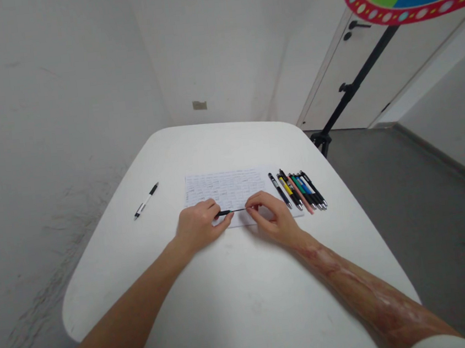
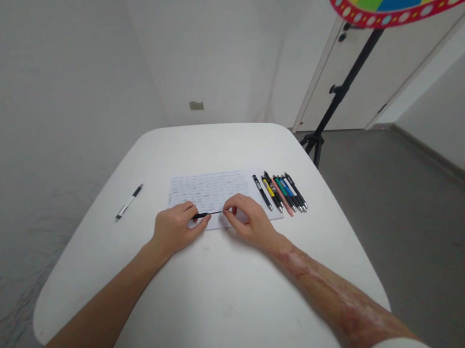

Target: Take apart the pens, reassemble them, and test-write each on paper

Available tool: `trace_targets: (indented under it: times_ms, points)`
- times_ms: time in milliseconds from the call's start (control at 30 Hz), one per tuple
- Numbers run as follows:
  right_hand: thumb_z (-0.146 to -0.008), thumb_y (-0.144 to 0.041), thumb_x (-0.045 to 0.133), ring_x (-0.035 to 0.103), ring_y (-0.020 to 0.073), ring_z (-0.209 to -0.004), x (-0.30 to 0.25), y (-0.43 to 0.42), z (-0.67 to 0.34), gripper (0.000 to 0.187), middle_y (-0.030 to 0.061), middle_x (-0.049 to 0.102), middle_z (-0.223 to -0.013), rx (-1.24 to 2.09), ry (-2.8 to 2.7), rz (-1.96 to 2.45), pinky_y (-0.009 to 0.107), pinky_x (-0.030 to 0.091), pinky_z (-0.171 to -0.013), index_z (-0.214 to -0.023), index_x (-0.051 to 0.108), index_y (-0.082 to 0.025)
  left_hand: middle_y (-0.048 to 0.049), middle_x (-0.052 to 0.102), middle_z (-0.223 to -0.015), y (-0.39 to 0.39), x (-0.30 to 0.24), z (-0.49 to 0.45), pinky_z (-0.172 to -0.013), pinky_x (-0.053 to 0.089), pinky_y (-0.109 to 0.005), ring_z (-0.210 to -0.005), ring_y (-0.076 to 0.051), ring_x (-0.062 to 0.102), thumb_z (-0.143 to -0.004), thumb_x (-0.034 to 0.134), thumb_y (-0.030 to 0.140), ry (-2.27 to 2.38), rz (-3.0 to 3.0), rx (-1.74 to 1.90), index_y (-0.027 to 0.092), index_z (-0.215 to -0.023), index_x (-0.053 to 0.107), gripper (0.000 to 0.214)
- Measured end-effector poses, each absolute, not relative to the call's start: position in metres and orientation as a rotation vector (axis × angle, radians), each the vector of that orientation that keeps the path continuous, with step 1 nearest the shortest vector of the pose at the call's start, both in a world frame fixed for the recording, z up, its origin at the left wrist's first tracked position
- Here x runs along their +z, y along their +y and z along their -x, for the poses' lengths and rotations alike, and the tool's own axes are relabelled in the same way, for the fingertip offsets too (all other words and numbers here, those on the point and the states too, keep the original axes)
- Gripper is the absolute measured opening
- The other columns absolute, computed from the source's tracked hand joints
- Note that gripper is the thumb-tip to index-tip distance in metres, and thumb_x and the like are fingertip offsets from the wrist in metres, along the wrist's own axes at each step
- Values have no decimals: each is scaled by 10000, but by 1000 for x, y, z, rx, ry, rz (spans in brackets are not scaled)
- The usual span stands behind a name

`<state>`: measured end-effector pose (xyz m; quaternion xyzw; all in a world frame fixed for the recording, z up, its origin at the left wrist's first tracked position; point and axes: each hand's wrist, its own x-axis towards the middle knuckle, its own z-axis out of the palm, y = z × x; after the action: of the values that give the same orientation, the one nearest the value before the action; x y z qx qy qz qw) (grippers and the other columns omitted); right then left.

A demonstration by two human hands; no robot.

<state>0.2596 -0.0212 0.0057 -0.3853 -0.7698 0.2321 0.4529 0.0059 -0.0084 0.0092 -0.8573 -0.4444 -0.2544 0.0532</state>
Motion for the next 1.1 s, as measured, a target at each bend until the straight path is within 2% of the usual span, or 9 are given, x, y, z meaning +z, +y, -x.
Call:
trace_targets:
  times_ms: [300, 467, 633, 767, 933, 1100]
  points:
    - [-1058, -362, 604, 699, 243, -928, -2, -18, -264, 155, 83, 767, -1010, 676, -1568, 1065, 408, 581, -860, -978, 677, -251, -54, 722, -806, -4, 9, 2, -565, 366, -300, -689, -165, 648, -1110, 533, 508, -1437, 2642, -702, 196, -792, 659, 463]
    - [-1045, -352, 630, 650, 188, -761, -6, -11, -268, 128, 81, 765, -1047, 679, -1338, 1033, 390, 583, -803, -968, 634, -250, -69, 749, -946, 0, 14, 11, -620, 423, -304, -784, -203, 689, -1150, 420, 406, -1664, 2604, -637, 205, -1002, 651, 341]
    - [-1000, -301, 646, 625, 175, -705, -6, -8, -268, 96, 71, 786, -1009, 648, -1305, 1049, 367, 576, -733, -926, 619, -247, -77, 746, -1099, 3, 17, 16, -773, 539, -314, -945, -214, 724, -1153, 357, 310, -1715, 2652, -768, 206, -1180, 656, 318]
    - [-967, -262, 644, 616, 170, -685, -4, -10, -267, 79, 62, 779, -951, 660, -1318, 1059, 349, 563, -691, -899, 677, -238, -72, 744, -1134, 4, 14, 15, -819, 568, -312, -1000, -208, 726, -1145, 428, 328, -1695, 2661, -890, 213, -1321, 698, 343]
    - [-954, -249, 656, 626, 171, -698, -8, -9, -269, 73, 51, 761, -889, 725, -1315, 1045, 327, 544, -660, -900, 702, -230, -37, 794, -974, 5, 11, 16, -789, 552, -330, -879, -211, 715, -1065, 630, 379, -1811, 2539, -988, 239, -1219, 770, 251]
    - [-944, -258, 696, 622, 154, -674, -12, -6, -269, 67, 39, 770, -868, 781, -1287, 1017, 306, 523, -646, -885, 686, -228, -9, 779, -870, 6, 9, 13, -803, 530, -343, -864, -227, 708, -1005, 708, 385, -1973, 2541, -932, 248, -1205, 729, 243]
